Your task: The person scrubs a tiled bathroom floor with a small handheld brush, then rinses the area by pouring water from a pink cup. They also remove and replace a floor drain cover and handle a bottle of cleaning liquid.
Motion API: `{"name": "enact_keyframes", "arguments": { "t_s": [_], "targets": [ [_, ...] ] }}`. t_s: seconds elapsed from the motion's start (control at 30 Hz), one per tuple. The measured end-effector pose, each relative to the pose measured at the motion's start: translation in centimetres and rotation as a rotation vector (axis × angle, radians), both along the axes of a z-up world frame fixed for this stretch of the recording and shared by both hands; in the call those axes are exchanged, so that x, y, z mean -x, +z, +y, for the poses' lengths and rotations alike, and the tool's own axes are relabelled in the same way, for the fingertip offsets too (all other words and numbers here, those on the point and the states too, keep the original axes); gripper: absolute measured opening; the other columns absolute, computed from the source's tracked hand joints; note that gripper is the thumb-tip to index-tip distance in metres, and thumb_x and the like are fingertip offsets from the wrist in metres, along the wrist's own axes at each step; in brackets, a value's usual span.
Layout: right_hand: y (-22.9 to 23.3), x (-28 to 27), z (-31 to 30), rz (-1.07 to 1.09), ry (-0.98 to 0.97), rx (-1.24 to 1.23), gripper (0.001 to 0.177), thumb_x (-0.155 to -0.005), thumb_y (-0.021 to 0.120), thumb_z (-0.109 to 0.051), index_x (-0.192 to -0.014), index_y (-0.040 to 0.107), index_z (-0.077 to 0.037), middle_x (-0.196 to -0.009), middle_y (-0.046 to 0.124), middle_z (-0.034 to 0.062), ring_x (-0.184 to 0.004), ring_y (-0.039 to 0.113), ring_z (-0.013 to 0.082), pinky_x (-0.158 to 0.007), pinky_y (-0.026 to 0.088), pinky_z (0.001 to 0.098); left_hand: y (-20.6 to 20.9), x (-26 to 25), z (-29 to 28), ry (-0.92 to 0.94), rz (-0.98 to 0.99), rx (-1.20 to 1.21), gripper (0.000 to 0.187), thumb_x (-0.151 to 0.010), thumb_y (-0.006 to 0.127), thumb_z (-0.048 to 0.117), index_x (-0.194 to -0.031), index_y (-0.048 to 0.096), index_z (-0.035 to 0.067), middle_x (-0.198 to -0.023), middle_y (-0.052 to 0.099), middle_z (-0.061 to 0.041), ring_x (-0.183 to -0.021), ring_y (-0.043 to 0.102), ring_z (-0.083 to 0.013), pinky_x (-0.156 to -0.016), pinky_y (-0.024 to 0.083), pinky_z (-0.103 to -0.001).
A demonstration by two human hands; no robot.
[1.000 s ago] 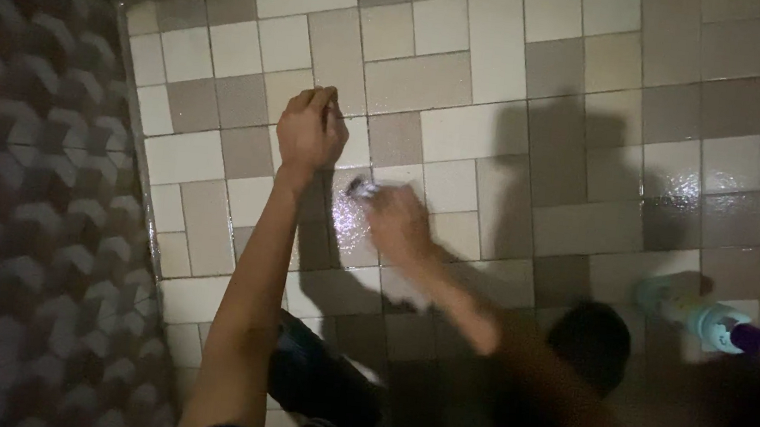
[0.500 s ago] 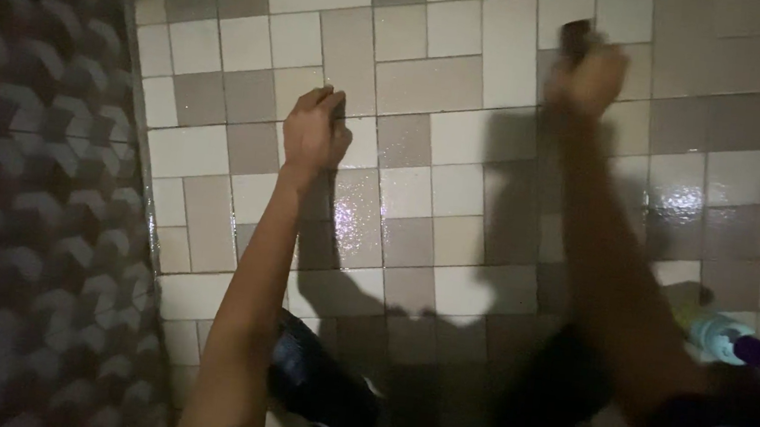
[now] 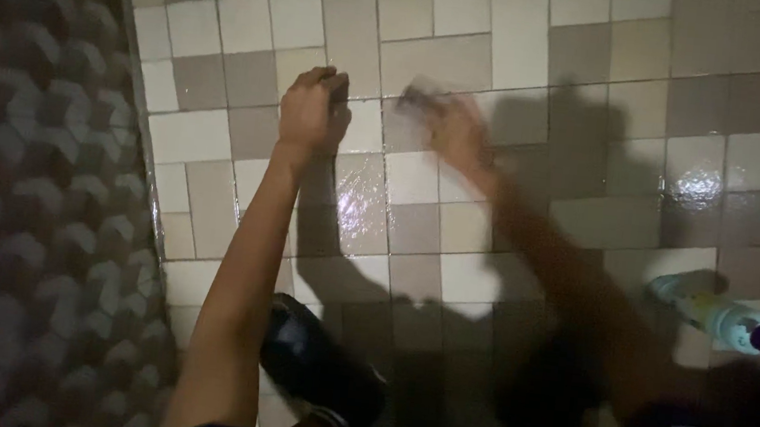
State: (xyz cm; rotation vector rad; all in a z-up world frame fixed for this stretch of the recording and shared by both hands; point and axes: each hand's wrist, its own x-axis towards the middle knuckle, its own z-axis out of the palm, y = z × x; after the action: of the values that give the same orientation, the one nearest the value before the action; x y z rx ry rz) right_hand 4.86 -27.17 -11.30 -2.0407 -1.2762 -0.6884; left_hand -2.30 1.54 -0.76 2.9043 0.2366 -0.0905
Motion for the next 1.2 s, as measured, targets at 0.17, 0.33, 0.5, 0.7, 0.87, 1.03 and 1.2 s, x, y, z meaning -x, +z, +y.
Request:
{"name": "enact_keyframes", "arguments": {
  "t_s": [0.17,0.33,0.5,0.7,0.87,1.03,1.2],
  "targets": [
    [-0.1,-17.7,-7.2,0.584,-0.738,0.24,0.041,-0.084,0.103,-0.032,-0.116,0.081,-0.018,-0.097,0.074,0.0047,-0.092,0.076,0.0286,-0.074,0.059,0.0482,0.0,0.2,-0.7,0.034,0.042,0.04,0.059,-0.086,0.085,0.014,-0.144,0.075,0.013,-0.146,0.07,-0.016,-0.14,0.063,-0.0374,-0.116,0.056,-0.05],
    [2.9,1.3,-3.3,0.511,-0.511,0.734,0.025,-0.101,0.083,-0.027,-0.123,0.075,-0.018,-0.113,0.073,0.0044,-0.108,0.071,0.026,-0.095,0.055,0.0494,-1.1,0.2,-1.4,0.09,-0.032,0.029,0.049,-0.085,0.078,0.014,-0.134,0.08,0.014,-0.138,0.074,-0.015,-0.134,0.068,-0.0376,-0.112,0.058,-0.05],
    [10.7,10.8,-7.5,0.368,0.191,0.434,0.024,-0.09,0.082,-0.019,-0.113,0.078,-0.015,-0.124,0.069,0.0099,-0.108,0.067,0.0298,-0.092,0.054,0.0442,1.1,0.3,-2.3,0.109,0.003,0.016,0.04,-0.095,0.077,0.013,-0.136,0.078,0.013,-0.14,0.072,-0.016,-0.137,0.067,-0.0354,-0.113,0.056,-0.048],
    [11.2,-4.7,-18.5,0.817,-0.403,0.223,0.014,-0.092,0.075,-0.011,-0.1,0.073,0.001,-0.103,0.072,0.0168,-0.088,0.053,0.0314,-0.089,0.045,0.046,-0.7,-0.9,-1.5,0.062,0.03,-0.022,0.026,-0.094,0.075,0.013,-0.118,0.084,0.017,-0.127,0.075,-0.015,-0.117,0.076,-0.0403,-0.097,0.064,-0.052],
    [-1.3,-14.3,-25.0,0.399,-0.728,0.209,0.042,-0.09,0.071,-0.025,-0.123,0.078,-0.001,-0.107,0.075,0.0249,-0.098,0.068,0.0421,-0.08,0.055,0.0562,-1.9,-4.1,-0.2,-0.083,-0.101,0.029,0.024,-0.077,0.069,0.012,-0.098,0.079,0.01,-0.098,0.075,-0.025,-0.082,0.075,-0.0466,-0.062,0.058,-0.055],
    [7.5,5.0,-15.8,0.354,-0.671,0.387,0.022,-0.111,0.059,-0.024,-0.108,0.067,-0.004,-0.089,0.067,0.0167,-0.076,0.066,0.0339,-0.064,0.053,0.0499,-2.4,-8.7,-2.9,-0.081,-0.08,0.138,0.066,-0.069,0.067,0.002,-0.133,0.08,0.014,-0.128,0.072,-0.022,-0.11,0.069,-0.0461,-0.082,0.06,-0.058],
    [5.9,10.8,-14.3,0.537,-0.322,0.237,0.025,-0.089,0.088,-0.009,-0.112,0.081,-0.009,-0.131,0.07,0.0173,-0.118,0.065,0.0426,-0.097,0.059,0.0547,-1.4,-12.2,-8.9,-0.171,-0.078,0.288,0.066,-0.075,0.066,-0.015,-0.135,0.078,0.008,-0.131,0.072,-0.026,-0.115,0.067,-0.047,-0.086,0.061,-0.056]
  ]
}}
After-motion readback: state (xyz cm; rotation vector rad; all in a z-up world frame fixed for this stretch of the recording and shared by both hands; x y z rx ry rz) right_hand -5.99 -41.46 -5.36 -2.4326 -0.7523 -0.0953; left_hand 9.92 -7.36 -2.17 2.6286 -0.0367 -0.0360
